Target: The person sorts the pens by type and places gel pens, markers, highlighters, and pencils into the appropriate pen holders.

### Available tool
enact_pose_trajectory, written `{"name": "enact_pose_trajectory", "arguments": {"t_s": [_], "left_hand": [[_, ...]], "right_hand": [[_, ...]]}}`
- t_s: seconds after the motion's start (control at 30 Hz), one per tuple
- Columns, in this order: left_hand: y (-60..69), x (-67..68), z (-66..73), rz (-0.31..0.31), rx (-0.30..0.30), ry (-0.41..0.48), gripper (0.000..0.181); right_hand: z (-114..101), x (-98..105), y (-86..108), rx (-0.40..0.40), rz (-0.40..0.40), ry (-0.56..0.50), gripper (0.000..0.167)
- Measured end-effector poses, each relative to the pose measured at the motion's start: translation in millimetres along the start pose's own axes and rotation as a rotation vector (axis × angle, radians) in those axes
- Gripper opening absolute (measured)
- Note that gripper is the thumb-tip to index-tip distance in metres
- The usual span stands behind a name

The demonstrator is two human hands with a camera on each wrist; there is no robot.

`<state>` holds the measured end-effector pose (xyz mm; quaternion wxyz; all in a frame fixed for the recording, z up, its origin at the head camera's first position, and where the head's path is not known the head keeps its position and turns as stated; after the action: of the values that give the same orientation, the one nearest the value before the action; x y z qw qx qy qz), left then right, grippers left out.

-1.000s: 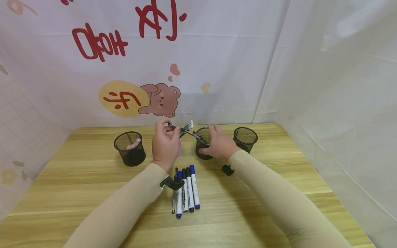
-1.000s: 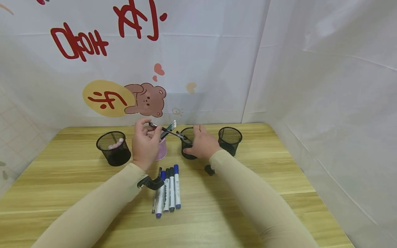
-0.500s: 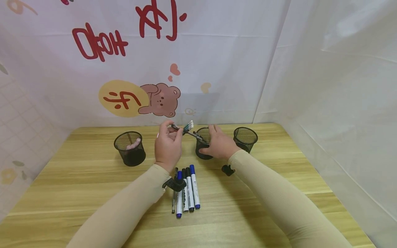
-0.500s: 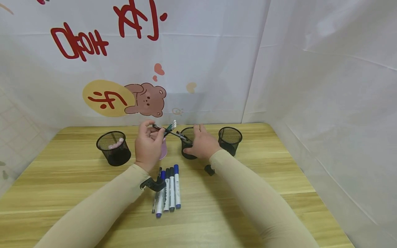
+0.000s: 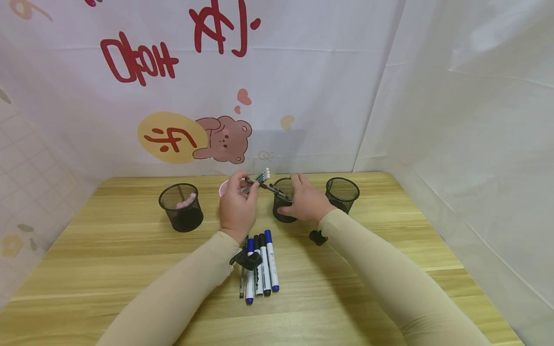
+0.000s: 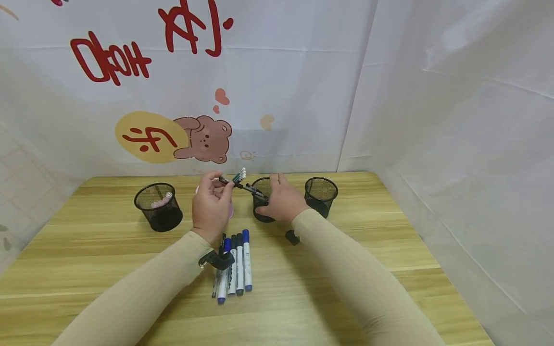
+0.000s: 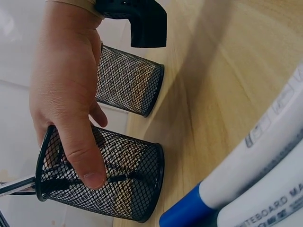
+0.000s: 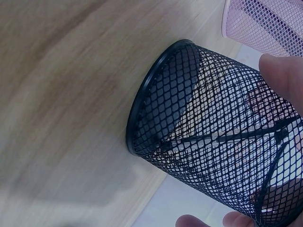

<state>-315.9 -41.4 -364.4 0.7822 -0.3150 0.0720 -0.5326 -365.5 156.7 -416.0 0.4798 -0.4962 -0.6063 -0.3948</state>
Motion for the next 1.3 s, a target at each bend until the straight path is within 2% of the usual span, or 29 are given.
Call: {"name": "enact_pose_trajectory", "arguments": {"t_s": [0.63,0.83,1.1,1.3], "left_hand": [[6.6,-5.3,12.5,0.002,-0.108,-0.024,0.023],[6.4,-5.7,12.9,0.013,-0.11,-0.026,0.024],[6.6,-7.0,9.9,0.008,-0.078,-0.016,0.024],[7.9,-10.0,9.5,-0.011,-0.082,-0.091,0.025]], "right_hand": [[-0.4,0.7,0.6,-0.011,0.013,-0.011,0.123],[-1.0,1.4,1.6,-0.006,0.016,-0.013,0.123],[-1.1,1.0,1.2,-0.004,0.016,-0.012,0.123],[-0.7,0.5,0.9,-0.008,0.015,-0.01,0.123]]}}
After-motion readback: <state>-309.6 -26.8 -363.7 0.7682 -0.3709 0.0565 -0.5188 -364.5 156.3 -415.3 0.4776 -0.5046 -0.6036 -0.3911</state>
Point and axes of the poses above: each hand's wrist, its own y-axis away from the middle knuckle, its own x-axis out of the back of the hand, z = x × y, the point moved 10 cm from there along -y, towards the middle knuckle, and after that the axes turned 4 degrees about z, right-handed, at the moved point
